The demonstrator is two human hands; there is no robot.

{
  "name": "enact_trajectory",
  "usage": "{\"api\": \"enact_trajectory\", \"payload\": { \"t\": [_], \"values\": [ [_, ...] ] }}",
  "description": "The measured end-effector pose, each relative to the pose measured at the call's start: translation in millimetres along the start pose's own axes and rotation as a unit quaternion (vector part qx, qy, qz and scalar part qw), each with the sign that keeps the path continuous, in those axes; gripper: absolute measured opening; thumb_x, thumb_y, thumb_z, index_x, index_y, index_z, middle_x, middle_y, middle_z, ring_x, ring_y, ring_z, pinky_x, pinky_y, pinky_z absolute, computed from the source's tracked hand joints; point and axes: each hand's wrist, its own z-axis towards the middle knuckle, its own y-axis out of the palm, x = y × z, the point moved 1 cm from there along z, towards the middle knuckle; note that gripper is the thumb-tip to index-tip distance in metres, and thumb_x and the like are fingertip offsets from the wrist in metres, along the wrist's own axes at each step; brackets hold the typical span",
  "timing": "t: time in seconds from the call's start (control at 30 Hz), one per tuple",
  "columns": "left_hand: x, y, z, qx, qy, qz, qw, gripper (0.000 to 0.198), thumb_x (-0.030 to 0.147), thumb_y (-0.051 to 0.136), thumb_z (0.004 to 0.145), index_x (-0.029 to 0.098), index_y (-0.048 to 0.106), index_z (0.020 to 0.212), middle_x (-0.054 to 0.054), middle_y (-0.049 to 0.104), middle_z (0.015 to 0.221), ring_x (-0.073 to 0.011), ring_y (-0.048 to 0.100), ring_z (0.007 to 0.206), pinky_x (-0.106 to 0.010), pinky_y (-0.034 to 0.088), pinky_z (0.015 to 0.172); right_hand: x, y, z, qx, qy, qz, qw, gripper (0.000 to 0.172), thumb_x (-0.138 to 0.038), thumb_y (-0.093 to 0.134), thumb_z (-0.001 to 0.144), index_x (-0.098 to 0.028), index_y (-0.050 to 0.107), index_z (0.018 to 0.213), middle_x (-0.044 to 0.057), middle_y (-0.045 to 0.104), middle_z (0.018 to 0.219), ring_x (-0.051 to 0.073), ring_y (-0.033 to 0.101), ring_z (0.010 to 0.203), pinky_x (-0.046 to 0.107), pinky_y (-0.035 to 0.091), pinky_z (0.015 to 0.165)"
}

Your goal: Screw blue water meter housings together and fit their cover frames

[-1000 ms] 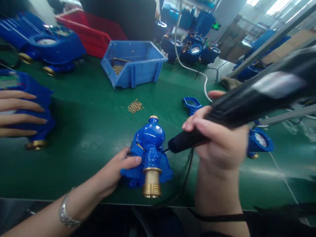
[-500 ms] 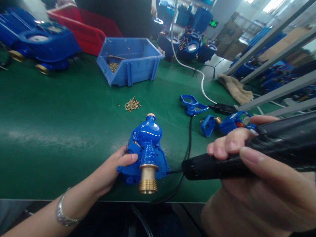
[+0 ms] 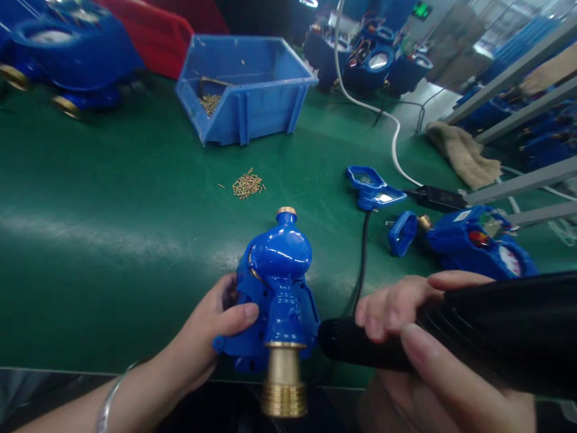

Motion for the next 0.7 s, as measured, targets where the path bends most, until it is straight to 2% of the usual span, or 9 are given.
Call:
{"api": "enact_trajectory", "payload": {
  "t": [0.13, 0.23, 0.33, 0.53, 0.6, 0.7],
  "values": [
    [1.8, 2.3, -1.0, 0.015, -0.002, -0.001, 1.0, 0.054, 0.037, 0.074, 0.055, 0.017, 0.055, 0.102, -0.01, 0.069, 0.099, -0.0289, 0.064, 0.09, -0.031, 0.051, 0.067, -1.9, -11.0, 2.1, -0.089, 0.028, -0.032, 0.995, 0.035, -0.006, 0.054, 0.078, -0.028, 0.046, 0.103, -0.003, 0.055, 0.069, 0.015, 0.058, 0.062, 0.035, 0.054, 0.06],
    [0.4, 1.5, -0.1, -0.006, 0.001, -0.005, 1.0, 0.055, 0.036, 0.072, 0.057, 0.016, 0.054, 0.105, -0.011, 0.069, 0.099, -0.0303, 0.064, 0.091, -0.033, 0.052, 0.069, -3.2, -15.0, 3.1, -0.11, 0.029, -0.05, 0.992, 0.036, -0.006, 0.054, 0.078, -0.029, 0.046, 0.104, -0.003, 0.056, 0.07, 0.015, 0.059, 0.063, 0.035, 0.055, 0.06],
    [-2.2, -0.1, 0.9, -0.017, 0.006, -0.008, 1.0, 0.057, 0.036, 0.072, 0.058, 0.016, 0.053, 0.107, -0.012, 0.068, 0.102, -0.0312, 0.063, 0.094, -0.034, 0.052, 0.072, -2.5, -11.8, 1.0, -0.092, 0.024, -0.052, 0.994, 0.036, -0.004, 0.054, 0.074, -0.028, 0.048, 0.101, -0.004, 0.056, 0.068, 0.014, 0.059, 0.06, 0.035, 0.054, 0.059],
    [-3.1, -0.5, 3.5, -0.013, 0.023, 0.008, 1.0, 0.058, 0.036, 0.074, 0.055, 0.015, 0.053, 0.106, -0.012, 0.067, 0.1, -0.0284, 0.063, 0.09, -0.037, 0.05, 0.077, 9.8, 1.4, -7.5, 0.039, -0.049, 0.048, 0.997, 0.035, -0.005, 0.055, 0.07, -0.022, 0.052, 0.101, -0.004, 0.055, 0.062, 0.012, 0.053, 0.053, 0.029, 0.048, 0.052],
    [-1.2, -0.8, 4.2, -0.038, 0.022, 0.009, 0.999, 0.057, 0.036, 0.072, 0.056, 0.015, 0.053, 0.106, -0.012, 0.067, 0.1, -0.0289, 0.063, 0.089, -0.039, 0.049, 0.08, 13.4, 3.9, -6.9, 0.038, -0.052, 0.062, 0.996, 0.036, -0.007, 0.056, 0.069, -0.021, 0.052, 0.102, -0.004, 0.056, 0.062, 0.012, 0.053, 0.052, 0.03, 0.047, 0.053],
    [2.4, -2.9, 4.5, -0.08, 0.024, 0.032, 0.996, 0.055, 0.039, 0.068, 0.06, 0.017, 0.055, 0.109, -0.011, 0.068, 0.102, -0.0298, 0.063, 0.093, -0.042, 0.047, 0.085, 7.4, 4.6, -1.0, -0.005, -0.032, 0.068, 0.997, 0.039, -0.009, 0.058, 0.068, -0.022, 0.051, 0.104, -0.005, 0.057, 0.061, 0.013, 0.054, 0.052, 0.031, 0.046, 0.054]
  ]
}}
